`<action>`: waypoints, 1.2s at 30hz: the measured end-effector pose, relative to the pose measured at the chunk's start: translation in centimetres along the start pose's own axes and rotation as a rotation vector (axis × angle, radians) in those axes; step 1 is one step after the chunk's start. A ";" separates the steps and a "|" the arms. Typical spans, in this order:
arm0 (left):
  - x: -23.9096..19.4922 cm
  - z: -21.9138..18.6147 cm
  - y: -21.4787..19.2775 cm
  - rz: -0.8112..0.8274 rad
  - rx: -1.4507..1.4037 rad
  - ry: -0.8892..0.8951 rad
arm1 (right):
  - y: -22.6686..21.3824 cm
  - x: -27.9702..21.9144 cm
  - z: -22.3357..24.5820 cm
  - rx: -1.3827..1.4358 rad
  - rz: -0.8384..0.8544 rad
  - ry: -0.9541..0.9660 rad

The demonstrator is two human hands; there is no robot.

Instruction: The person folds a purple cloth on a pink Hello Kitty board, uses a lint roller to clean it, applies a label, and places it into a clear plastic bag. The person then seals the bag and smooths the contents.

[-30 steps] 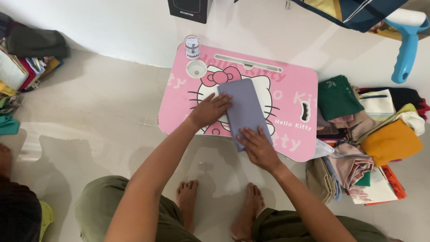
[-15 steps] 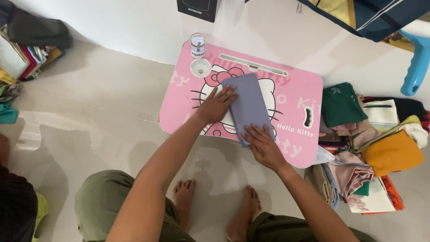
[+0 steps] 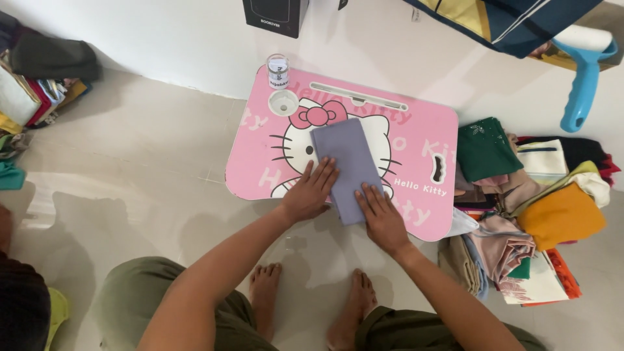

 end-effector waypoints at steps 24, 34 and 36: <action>-1.0 0.2 2.2 -0.432 -0.755 -0.465 | -0.6 13.0 -9.8 1.128 -0.108 0.576; -0.2 0.3 2.6 -0.392 -0.946 -0.669 | 5.1 9.0 -7.1 0.982 -0.447 0.868; 0.1 0.4 2.3 -0.459 -0.948 -0.731 | 4.8 9.4 -6.7 0.843 -0.501 0.851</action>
Point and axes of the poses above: each hand's wrist, its own x-axis towards the middle knuckle, its own y-axis out of the palm, z = x × y, the point moved 4 cm from there along x, towards the middle knuckle
